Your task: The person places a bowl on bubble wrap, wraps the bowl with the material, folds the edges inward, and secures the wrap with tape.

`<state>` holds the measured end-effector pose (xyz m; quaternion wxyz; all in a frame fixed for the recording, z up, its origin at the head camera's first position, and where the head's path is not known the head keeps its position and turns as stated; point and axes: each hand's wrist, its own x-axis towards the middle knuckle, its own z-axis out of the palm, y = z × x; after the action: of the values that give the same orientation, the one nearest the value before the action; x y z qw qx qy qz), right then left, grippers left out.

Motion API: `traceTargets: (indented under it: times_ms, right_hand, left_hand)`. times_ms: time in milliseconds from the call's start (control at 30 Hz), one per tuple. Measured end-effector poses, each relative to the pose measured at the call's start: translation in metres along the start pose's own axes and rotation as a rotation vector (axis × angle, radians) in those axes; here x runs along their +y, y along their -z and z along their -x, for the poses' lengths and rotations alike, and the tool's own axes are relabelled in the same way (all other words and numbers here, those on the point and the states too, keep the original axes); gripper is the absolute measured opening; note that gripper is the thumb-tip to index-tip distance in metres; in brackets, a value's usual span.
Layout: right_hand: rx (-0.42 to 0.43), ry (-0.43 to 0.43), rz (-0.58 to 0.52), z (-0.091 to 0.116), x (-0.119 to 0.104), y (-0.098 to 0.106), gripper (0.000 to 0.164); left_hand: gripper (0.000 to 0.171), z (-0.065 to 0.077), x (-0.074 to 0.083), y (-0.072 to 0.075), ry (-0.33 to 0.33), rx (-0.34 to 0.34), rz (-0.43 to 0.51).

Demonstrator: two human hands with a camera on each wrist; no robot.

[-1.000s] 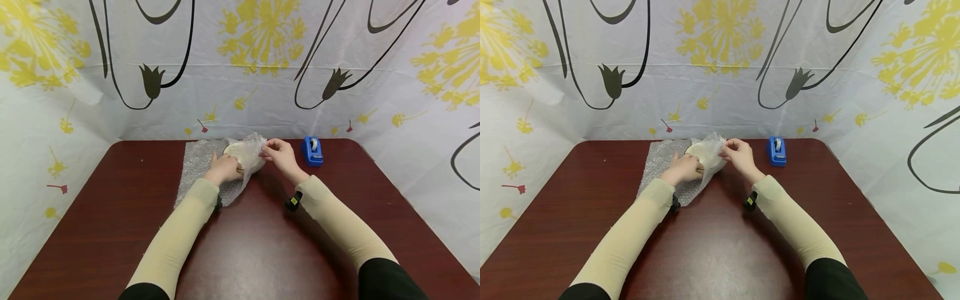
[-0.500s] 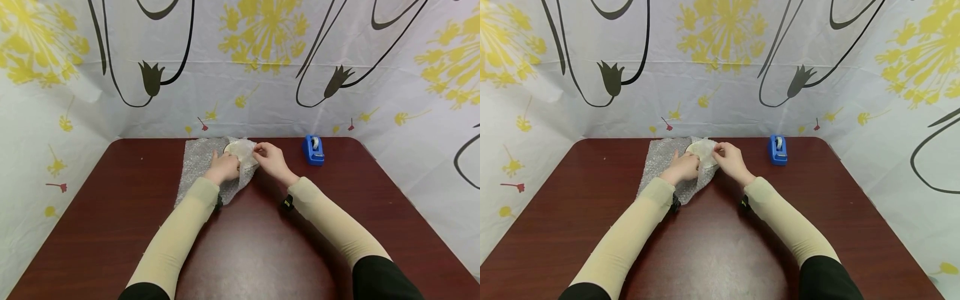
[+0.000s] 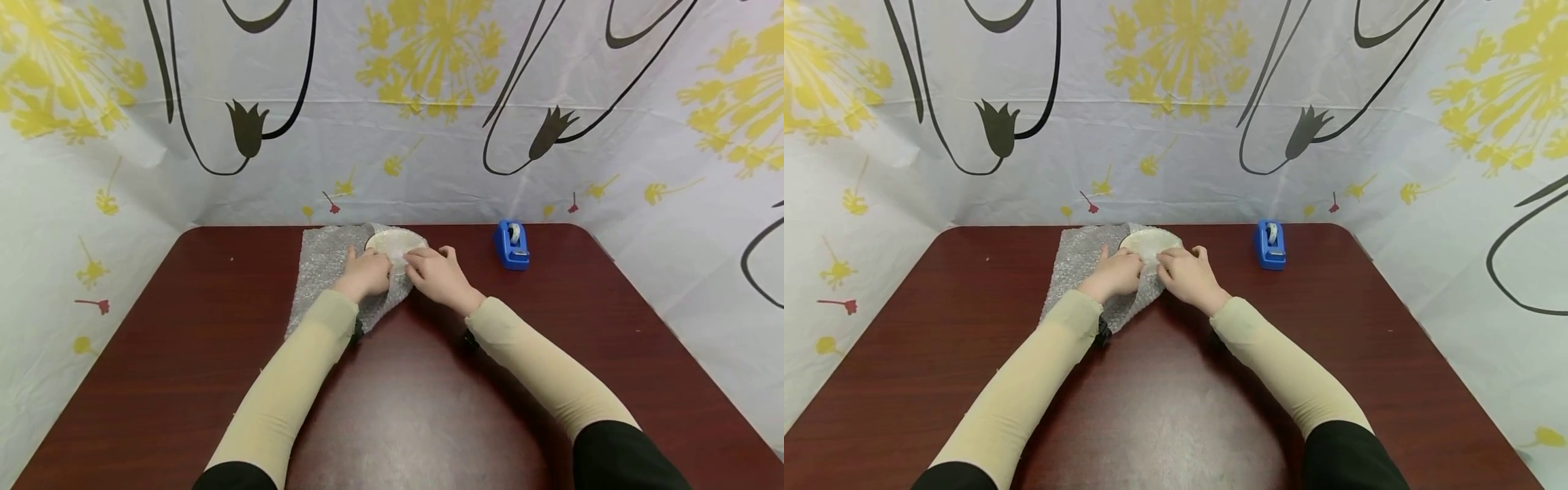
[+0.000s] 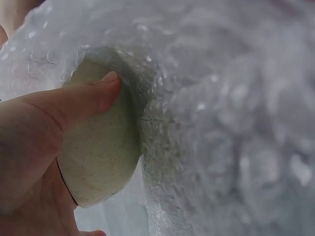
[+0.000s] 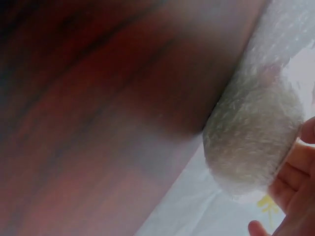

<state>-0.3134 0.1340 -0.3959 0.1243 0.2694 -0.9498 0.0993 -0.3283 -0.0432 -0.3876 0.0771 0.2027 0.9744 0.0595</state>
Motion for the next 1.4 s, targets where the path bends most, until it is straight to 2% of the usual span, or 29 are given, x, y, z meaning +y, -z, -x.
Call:
traceTargets:
  times_ms: [200, 333, 367, 533, 700, 833, 933, 1033, 1233, 1400]
  right_hand:
    - [-0.147, -0.031, 0.077, 0.000, -0.006, 0.005, 0.049]
    - [-0.237, -0.019, 0.153, -0.002, -0.009, 0.009, 0.063]
    - [-0.253, -0.015, 0.165, -0.003, -0.009, 0.010, 0.062]
    - [-0.300, 0.012, 0.186, -0.012, -0.011, 0.013, 0.036]
    - [-0.354, 0.033, 0.195, -0.017, -0.010, 0.012, 0.043]
    - [-0.376, 0.035, 0.181, -0.018, -0.008, 0.008, 0.062]
    - [-0.387, 0.025, 0.163, -0.019, -0.007, 0.007, 0.066]
    - [-0.396, 0.017, 0.159, -0.019, -0.007, 0.008, 0.059]
    - [-0.424, 0.009, 0.156, -0.023, -0.011, 0.008, 0.035]
    - [-0.404, -0.009, 0.166, -0.024, -0.012, 0.009, 0.030]
  left_hand:
    - [0.019, 0.000, 0.001, 0.000, 0.002, 0.004, 0.016]
    - [0.019, 0.001, 0.001, 0.001, 0.006, 0.002, 0.021]
    - [0.019, 0.001, 0.001, 0.000, 0.006, 0.001, 0.021]
    - [0.020, 0.001, 0.000, -0.001, 0.012, 0.010, 0.008]
    - [0.019, 0.001, 0.000, 0.000, 0.010, 0.011, 0.016]
    - [0.021, 0.002, 0.002, 0.000, 0.008, 0.007, 0.022]
    - [0.021, 0.002, 0.003, 0.000, 0.002, 0.008, 0.016]
    - [0.020, 0.002, 0.004, -0.002, -0.005, 0.014, 0.004]
    - [0.018, 0.003, 0.003, -0.005, -0.008, 0.040, 0.005]
    - [0.024, 0.003, 0.001, -0.003, -0.055, 0.073, 0.051]
